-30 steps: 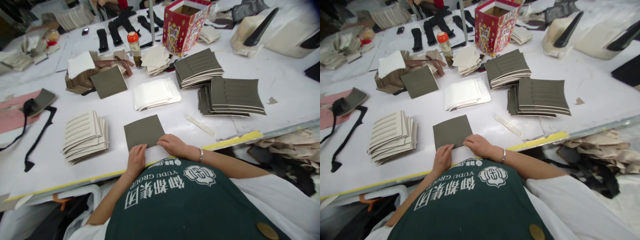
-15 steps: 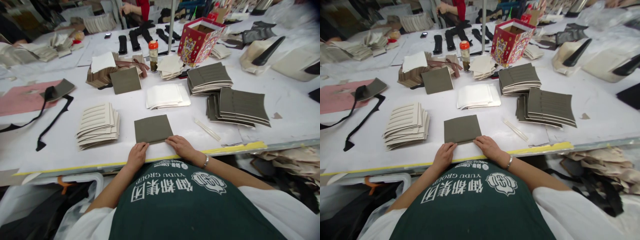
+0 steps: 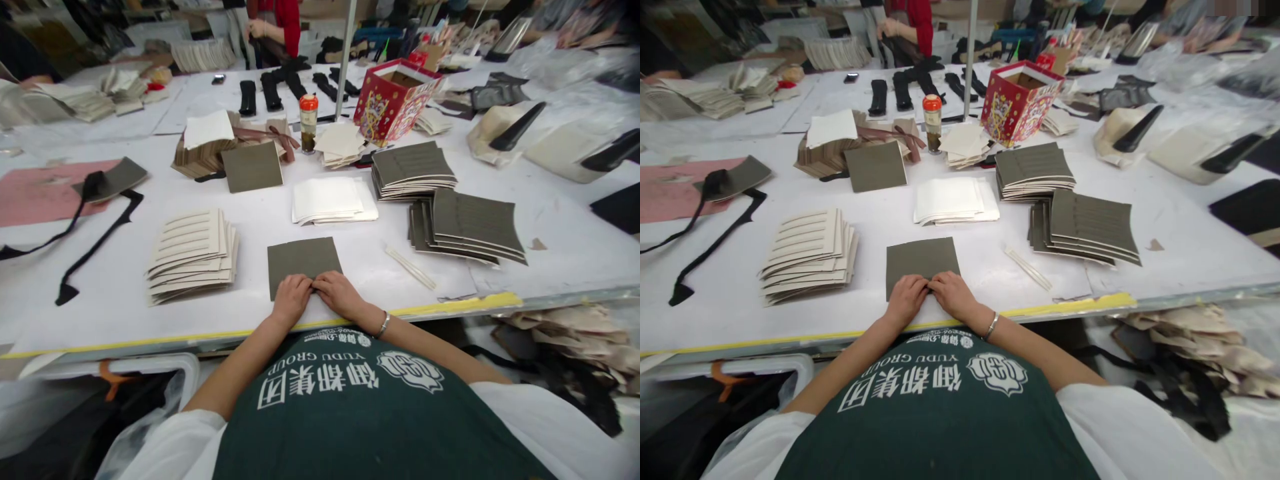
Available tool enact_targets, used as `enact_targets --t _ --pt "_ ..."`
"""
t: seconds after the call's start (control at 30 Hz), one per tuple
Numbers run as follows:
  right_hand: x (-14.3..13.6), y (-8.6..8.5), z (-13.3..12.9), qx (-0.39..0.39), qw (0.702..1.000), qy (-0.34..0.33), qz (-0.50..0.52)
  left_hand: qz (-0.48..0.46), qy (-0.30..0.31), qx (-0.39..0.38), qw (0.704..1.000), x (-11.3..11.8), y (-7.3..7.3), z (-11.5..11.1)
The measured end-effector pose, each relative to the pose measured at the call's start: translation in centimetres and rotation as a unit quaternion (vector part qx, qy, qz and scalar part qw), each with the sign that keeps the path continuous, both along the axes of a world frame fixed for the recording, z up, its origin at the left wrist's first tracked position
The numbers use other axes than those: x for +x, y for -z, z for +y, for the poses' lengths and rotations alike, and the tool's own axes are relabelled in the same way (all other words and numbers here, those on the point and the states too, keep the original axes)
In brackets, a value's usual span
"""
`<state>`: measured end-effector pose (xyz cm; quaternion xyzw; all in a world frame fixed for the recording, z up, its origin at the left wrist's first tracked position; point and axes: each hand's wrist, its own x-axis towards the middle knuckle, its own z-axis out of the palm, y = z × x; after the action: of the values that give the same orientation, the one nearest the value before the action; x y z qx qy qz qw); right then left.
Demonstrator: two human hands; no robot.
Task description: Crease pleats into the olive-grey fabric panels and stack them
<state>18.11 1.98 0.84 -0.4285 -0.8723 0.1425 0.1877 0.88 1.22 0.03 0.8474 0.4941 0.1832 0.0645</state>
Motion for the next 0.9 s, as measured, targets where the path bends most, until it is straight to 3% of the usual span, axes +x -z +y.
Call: enact_targets --t 0.1,0.23,0.47,0.6,0.7,0.9 --pt "1.1 0.0 -0.2 -0.009 1.0 0.022 -0.009 -0.001 -0.01 -0.008 1.0 -0.9 0.7 -0.2" --pt "2.4 -0.6 0.0 -0.015 0.998 0.043 -0.033 -0.013 -0.02 -0.032 0.999 -2.3 0.2 -0.1" --pt "1.0 -0.7 0.8 -0.042 0.998 0.04 -0.037 0.012 -0.001 -0.076 0.997 -0.8 -0.7 0.5" --pt "1.6 -1.1 0.1 -0.034 0.996 0.041 -0.067 0.005 0.006 -0.093 0.996 -1.7 -1.3 0.2" --pt "1.7 -1.4 -0.4 -0.006 0.992 0.074 -0.104 0.038 -0.023 -0.073 0.996 -2.2 -1.7 0.0" --pt "0.8 -0.3 -0.5 0.052 0.996 0.014 -0.077 0.051 -0.008 -0.014 0.999 -0.3 -0.6 0.2"
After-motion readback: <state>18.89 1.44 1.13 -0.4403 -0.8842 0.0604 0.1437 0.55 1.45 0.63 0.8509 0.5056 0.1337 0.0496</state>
